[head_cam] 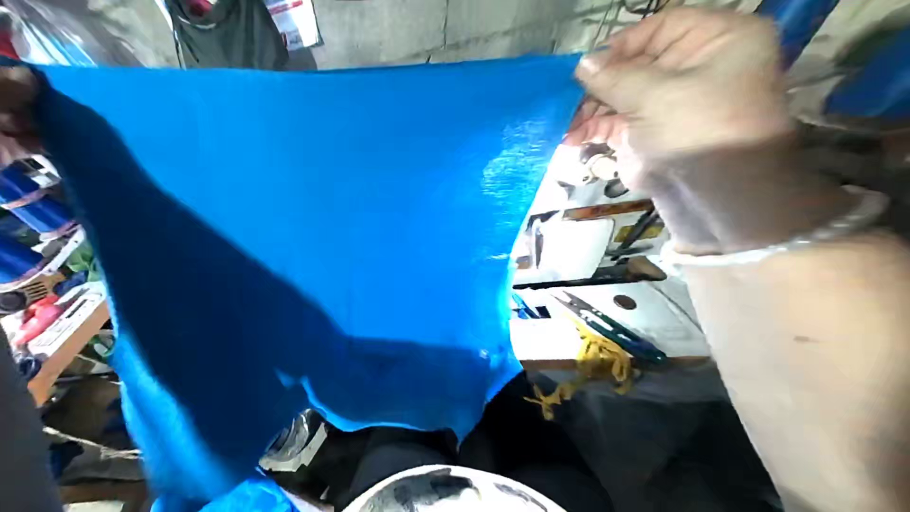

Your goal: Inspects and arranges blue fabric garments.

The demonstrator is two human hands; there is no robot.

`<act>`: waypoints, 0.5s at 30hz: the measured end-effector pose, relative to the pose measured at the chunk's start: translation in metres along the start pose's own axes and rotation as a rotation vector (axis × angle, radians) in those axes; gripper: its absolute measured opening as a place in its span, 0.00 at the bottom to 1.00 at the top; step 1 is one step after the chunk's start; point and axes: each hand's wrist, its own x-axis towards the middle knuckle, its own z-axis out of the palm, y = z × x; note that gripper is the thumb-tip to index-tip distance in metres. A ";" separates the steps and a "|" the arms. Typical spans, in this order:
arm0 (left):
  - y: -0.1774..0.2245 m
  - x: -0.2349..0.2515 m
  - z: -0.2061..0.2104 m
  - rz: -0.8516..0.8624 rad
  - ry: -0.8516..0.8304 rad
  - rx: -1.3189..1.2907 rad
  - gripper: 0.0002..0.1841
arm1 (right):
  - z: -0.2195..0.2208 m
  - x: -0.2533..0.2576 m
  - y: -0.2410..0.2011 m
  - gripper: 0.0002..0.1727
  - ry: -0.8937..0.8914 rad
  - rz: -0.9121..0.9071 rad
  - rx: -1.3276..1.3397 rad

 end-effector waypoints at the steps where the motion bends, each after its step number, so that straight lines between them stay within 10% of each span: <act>1: 0.038 -0.026 0.013 -0.125 -0.083 0.127 0.03 | 0.002 0.002 0.006 0.03 0.000 -0.004 -0.048; 15: 0.040 -0.040 0.073 -0.124 -0.189 0.591 0.17 | 0.018 0.001 0.004 0.07 -0.056 -0.115 -0.165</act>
